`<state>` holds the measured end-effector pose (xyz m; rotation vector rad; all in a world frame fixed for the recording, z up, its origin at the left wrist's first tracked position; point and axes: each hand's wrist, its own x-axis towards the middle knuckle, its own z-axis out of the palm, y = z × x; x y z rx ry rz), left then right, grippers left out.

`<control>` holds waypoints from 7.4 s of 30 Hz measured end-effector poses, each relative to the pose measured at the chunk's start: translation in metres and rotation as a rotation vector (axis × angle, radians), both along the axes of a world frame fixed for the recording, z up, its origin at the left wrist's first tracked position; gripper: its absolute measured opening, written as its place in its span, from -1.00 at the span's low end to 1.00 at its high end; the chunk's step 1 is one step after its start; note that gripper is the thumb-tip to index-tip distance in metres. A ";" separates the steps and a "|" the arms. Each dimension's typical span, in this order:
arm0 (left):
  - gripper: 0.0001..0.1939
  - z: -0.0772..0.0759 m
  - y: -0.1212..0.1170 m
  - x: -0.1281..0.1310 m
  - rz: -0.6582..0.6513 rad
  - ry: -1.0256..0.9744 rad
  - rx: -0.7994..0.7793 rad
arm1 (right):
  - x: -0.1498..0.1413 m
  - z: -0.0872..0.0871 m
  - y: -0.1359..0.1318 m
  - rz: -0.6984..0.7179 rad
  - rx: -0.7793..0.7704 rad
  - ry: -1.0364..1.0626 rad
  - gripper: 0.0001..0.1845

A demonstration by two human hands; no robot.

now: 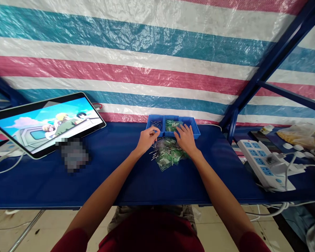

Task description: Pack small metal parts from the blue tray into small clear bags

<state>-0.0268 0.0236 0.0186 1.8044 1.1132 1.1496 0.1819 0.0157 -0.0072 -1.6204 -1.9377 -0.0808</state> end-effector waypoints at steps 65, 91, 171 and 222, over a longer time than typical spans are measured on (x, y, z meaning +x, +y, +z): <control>-0.16 -0.035 -0.031 -0.007 -0.362 0.756 0.141 | 0.019 -0.036 -0.062 0.348 0.000 -0.188 -0.24; -0.14 -0.034 -0.031 -0.007 -0.352 0.738 0.120 | 0.017 -0.019 -0.061 0.489 0.155 0.057 -0.85; -0.69 -0.010 -0.007 0.020 -0.050 -0.057 0.190 | -0.012 0.006 -0.026 0.292 0.170 0.406 -0.73; -0.71 -0.013 -0.015 0.025 -0.043 -0.227 0.051 | -0.014 0.010 -0.031 0.387 0.160 0.427 -0.72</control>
